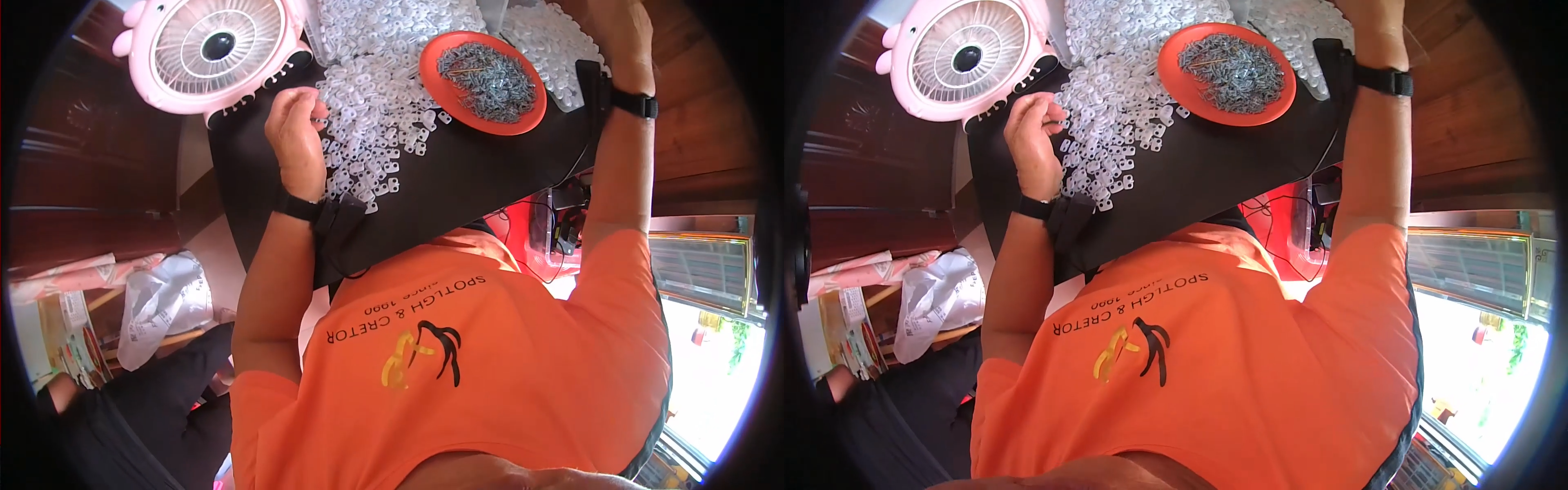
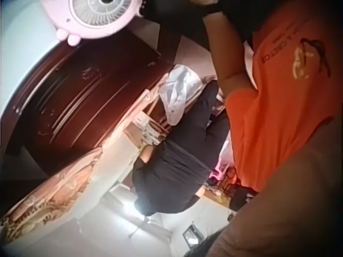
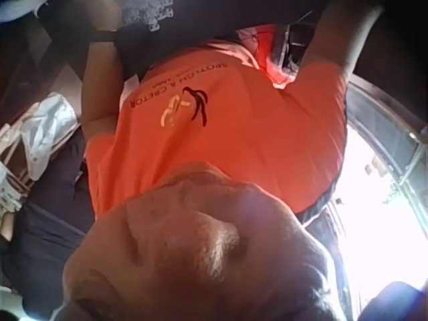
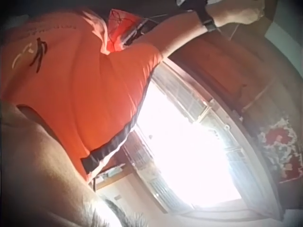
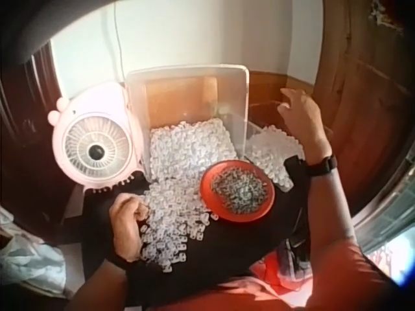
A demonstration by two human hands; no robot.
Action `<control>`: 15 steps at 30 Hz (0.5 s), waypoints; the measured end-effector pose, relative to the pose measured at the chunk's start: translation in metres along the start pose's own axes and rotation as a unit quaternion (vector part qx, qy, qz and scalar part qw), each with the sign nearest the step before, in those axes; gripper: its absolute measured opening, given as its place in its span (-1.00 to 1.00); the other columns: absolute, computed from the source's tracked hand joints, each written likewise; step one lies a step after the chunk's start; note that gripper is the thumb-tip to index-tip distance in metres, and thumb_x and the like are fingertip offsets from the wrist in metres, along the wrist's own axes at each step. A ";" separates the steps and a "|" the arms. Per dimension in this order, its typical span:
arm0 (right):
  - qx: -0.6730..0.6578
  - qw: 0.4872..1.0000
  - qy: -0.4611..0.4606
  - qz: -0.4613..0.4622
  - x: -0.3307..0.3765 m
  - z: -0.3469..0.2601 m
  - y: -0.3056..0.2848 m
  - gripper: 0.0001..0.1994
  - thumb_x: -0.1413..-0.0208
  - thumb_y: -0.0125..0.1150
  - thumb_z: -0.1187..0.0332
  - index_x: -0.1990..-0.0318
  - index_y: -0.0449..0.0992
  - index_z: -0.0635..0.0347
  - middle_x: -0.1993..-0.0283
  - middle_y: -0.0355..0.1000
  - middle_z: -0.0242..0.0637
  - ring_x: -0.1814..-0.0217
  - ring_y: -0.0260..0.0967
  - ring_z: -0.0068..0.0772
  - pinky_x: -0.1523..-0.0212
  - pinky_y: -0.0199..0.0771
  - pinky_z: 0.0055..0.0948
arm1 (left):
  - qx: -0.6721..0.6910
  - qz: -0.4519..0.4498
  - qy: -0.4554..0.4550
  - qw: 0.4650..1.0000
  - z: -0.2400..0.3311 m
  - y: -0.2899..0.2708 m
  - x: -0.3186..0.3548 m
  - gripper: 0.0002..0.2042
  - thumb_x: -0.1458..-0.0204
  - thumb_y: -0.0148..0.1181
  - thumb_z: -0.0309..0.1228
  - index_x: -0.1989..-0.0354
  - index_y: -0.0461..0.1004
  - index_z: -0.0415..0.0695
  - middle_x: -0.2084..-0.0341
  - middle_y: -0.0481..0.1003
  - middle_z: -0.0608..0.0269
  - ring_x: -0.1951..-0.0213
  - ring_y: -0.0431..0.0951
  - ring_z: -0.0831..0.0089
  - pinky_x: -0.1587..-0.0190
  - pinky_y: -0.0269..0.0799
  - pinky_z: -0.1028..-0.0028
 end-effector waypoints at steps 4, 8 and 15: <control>-0.050 0.999 -0.020 -0.006 0.008 -0.034 -0.002 -0.74 0.06 0.16 0.42 0.17 0.51 0.25 0.25 0.48 -0.08 0.17 0.43 -0.08 0.12 0.41 -0.32 | 0.003 0.021 -0.005 1.000 -0.004 -0.008 -0.004 -0.86 0.01 0.03 -0.41 0.40 0.46 -0.23 0.55 0.43 0.30 0.49 0.41 0.55 0.40 0.29 0.57; -0.369 0.898 -0.016 -0.238 0.054 -0.145 0.007 -0.85 0.04 0.18 0.37 0.39 0.55 0.29 0.36 0.50 -0.08 0.32 0.46 -0.13 0.29 0.44 -0.32 | 0.026 0.026 -0.023 0.999 -0.008 -0.007 -0.006 -0.86 0.02 0.04 -0.42 0.41 0.46 -0.23 0.55 0.44 0.28 0.49 0.43 0.52 0.40 0.29 0.56; -0.376 0.778 -0.201 -0.461 0.157 -0.240 0.038 -0.87 0.12 0.24 0.41 0.36 0.52 0.18 0.36 0.40 -0.28 0.20 0.36 -0.23 0.19 0.37 -0.33 | 0.020 0.024 -0.019 0.999 -0.008 -0.007 -0.007 -0.88 0.03 0.04 -0.44 0.45 0.47 -0.22 0.57 0.45 0.28 0.50 0.43 0.51 0.41 0.29 0.55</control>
Point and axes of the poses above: each hand's wrist, its own x-axis away from the middle knuckle, its own y-axis out of the palm, z = x × y, the point moved 8 cm from there along -x, towards the middle knuckle
